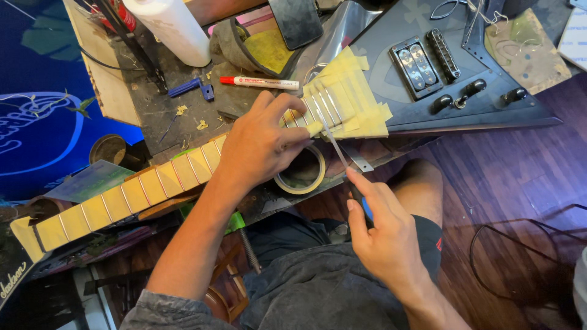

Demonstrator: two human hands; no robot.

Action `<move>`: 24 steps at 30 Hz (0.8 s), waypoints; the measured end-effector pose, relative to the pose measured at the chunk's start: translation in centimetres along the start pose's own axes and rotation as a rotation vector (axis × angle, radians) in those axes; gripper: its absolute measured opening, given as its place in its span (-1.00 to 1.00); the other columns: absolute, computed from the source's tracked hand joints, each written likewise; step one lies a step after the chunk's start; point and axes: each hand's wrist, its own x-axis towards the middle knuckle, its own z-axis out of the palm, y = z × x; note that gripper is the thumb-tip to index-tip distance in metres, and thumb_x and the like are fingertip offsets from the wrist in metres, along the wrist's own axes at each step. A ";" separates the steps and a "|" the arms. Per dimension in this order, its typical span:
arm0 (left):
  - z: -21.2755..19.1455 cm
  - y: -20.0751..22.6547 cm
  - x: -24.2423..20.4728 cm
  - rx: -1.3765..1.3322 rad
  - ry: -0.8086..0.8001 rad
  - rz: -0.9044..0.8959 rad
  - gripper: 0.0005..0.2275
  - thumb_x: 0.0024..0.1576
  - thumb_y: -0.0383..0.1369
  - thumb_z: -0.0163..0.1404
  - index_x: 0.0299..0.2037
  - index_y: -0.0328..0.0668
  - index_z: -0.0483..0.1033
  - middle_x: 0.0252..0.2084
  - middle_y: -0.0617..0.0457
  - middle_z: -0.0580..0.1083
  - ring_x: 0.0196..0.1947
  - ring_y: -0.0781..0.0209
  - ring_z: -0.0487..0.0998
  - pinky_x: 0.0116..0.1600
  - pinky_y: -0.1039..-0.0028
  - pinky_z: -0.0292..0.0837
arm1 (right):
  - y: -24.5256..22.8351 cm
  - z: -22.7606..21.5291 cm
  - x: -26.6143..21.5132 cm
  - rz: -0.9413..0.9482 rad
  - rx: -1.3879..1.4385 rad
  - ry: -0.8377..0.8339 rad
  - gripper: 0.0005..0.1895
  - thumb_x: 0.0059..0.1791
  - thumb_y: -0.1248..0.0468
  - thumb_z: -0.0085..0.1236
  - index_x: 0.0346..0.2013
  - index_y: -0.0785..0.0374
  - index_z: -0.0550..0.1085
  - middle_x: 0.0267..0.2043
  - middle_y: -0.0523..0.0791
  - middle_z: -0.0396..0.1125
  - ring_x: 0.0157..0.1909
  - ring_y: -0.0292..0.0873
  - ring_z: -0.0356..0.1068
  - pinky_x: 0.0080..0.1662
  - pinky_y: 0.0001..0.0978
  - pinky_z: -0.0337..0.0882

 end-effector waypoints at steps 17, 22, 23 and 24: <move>0.3 0.4 -0.1 0.124 -0.013 0.068 -0.81 0.28 -0.30 0.19 -0.37 -0.16 0.59 0.07 -0.08 0.41 -0.15 -0.14 0.34 -0.33 0.08 0.41 | -0.4 2.5 2.5 -0.040 -0.210 -0.034 -0.43 0.13 0.35 0.04 0.47 0.08 0.35 -0.04 -0.09 0.28 -0.25 0.14 0.39 -0.42 0.07 0.42; 0.3 -0.1 0.3 0.095 -0.012 0.091 -0.82 0.30 -0.33 0.15 -0.33 -0.21 0.60 0.07 -0.16 0.43 -0.20 -0.15 0.32 -0.40 0.10 0.39 | 1.4 2.0 -1.8 -0.044 -0.233 -0.012 -0.48 0.14 0.32 0.05 0.43 0.10 0.39 0.01 -0.12 0.33 -0.17 -0.08 0.45 -0.36 -0.16 0.56; 0.3 -0.1 0.2 0.110 -0.025 0.101 -0.86 0.26 -0.36 0.15 -0.35 -0.18 0.59 0.06 -0.13 0.42 -0.20 -0.14 0.32 -0.38 0.11 0.38 | 1.4 2.2 -1.4 -0.068 -0.240 -0.010 -0.49 0.14 0.34 0.06 0.43 0.13 0.39 -0.01 -0.11 0.32 -0.23 -0.06 0.42 -0.42 -0.15 0.50; 0.3 -0.1 0.3 0.125 -0.039 0.117 -0.88 0.22 -0.39 0.15 -0.37 -0.15 0.58 0.06 -0.09 0.41 -0.20 -0.13 0.31 -0.36 0.13 0.38 | 1.5 2.3 -1.0 -0.088 -0.248 -0.002 -0.49 0.14 0.35 0.07 0.42 0.16 0.40 -0.02 -0.10 0.30 -0.29 -0.03 0.40 -0.47 -0.14 0.45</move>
